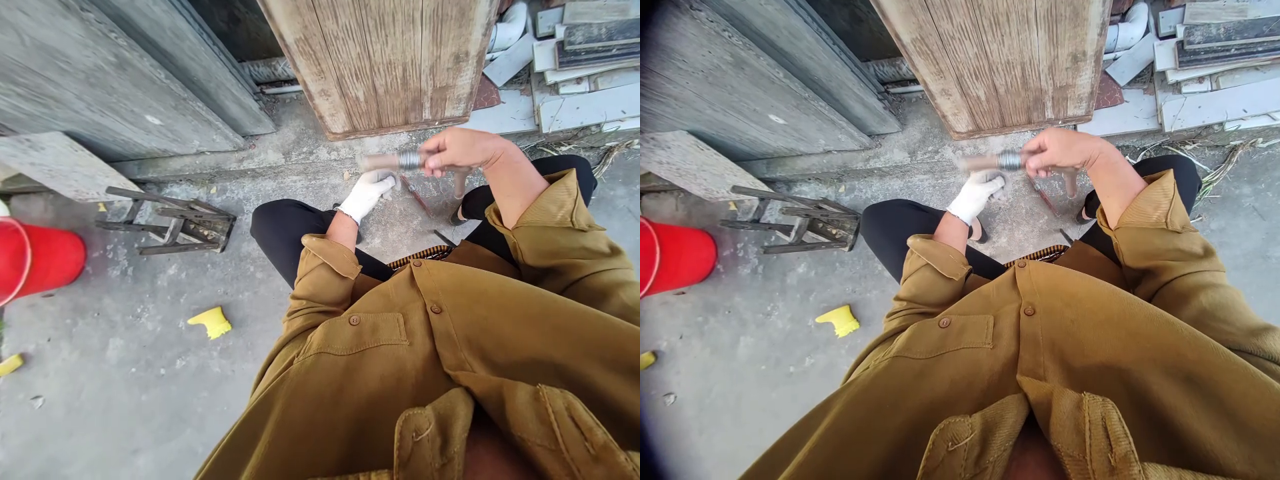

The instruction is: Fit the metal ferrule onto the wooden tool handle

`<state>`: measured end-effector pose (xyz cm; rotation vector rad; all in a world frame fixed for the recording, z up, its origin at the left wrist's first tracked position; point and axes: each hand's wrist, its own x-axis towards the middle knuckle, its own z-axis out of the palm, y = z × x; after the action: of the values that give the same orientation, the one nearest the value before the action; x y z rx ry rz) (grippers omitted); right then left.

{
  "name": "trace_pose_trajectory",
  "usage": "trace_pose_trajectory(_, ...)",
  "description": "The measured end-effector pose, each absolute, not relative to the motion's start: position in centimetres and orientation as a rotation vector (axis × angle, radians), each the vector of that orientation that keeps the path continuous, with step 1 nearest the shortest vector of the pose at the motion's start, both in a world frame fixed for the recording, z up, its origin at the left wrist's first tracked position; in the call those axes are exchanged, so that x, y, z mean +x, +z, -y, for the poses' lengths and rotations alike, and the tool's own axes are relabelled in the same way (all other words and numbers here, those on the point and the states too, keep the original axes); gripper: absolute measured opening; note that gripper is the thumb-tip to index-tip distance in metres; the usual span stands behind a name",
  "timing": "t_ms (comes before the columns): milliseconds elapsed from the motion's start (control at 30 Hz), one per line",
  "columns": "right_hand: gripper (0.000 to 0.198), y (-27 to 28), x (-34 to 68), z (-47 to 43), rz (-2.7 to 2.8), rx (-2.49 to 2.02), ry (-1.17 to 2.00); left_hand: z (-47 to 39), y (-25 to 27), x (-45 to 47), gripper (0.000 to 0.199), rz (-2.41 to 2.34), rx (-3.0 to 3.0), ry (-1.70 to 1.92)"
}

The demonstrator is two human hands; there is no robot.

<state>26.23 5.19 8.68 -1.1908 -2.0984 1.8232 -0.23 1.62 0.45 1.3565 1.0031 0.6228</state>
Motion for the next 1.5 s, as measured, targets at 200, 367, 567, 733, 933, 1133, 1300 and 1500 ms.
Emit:
trace_pose_trajectory(200,0.023,6.3,26.5,-6.0,1.920,-1.533,1.469,-0.8,0.7,0.6,0.019,-0.834,1.367,0.426)
trace_pose_trajectory(367,0.022,6.4,25.1,-6.3,2.415,-2.033,1.181,-0.9,0.9,0.3,0.017,-0.869,1.415,0.421)
trace_pose_trajectory(567,0.022,5.3,24.0,-5.6,2.846,-1.787,1.563,-1.2,1.2,-0.1,0.014,-0.951,1.563,0.432)
trace_pose_trajectory(733,0.022,5.8,24.5,-5.0,2.779,-1.226,2.226,-1.3,0.8,-0.2,0.016,-0.899,1.548,0.436)
trace_pose_trajectory(933,0.024,9.3,26.8,-5.0,1.948,-1.128,1.774,-1.4,0.1,-0.1,0.032,-0.903,1.326,0.617)
trace_pose_trajectory(1133,0.032,7.2,25.5,-5.4,1.561,-1.393,1.593,-0.7,-0.3,0.7,0.026,-0.747,1.357,0.441)
trace_pose_trajectory(1300,0.027,5.4,24.4,-6.3,2.368,-1.977,1.036,-0.6,0.0,0.9,0.019,-0.801,1.364,0.380)
trace_pose_trajectory(1500,0.031,4.2,24.2,-5.4,2.950,-1.699,1.758,-0.8,0.5,0.6,0.014,-0.894,1.427,0.364)
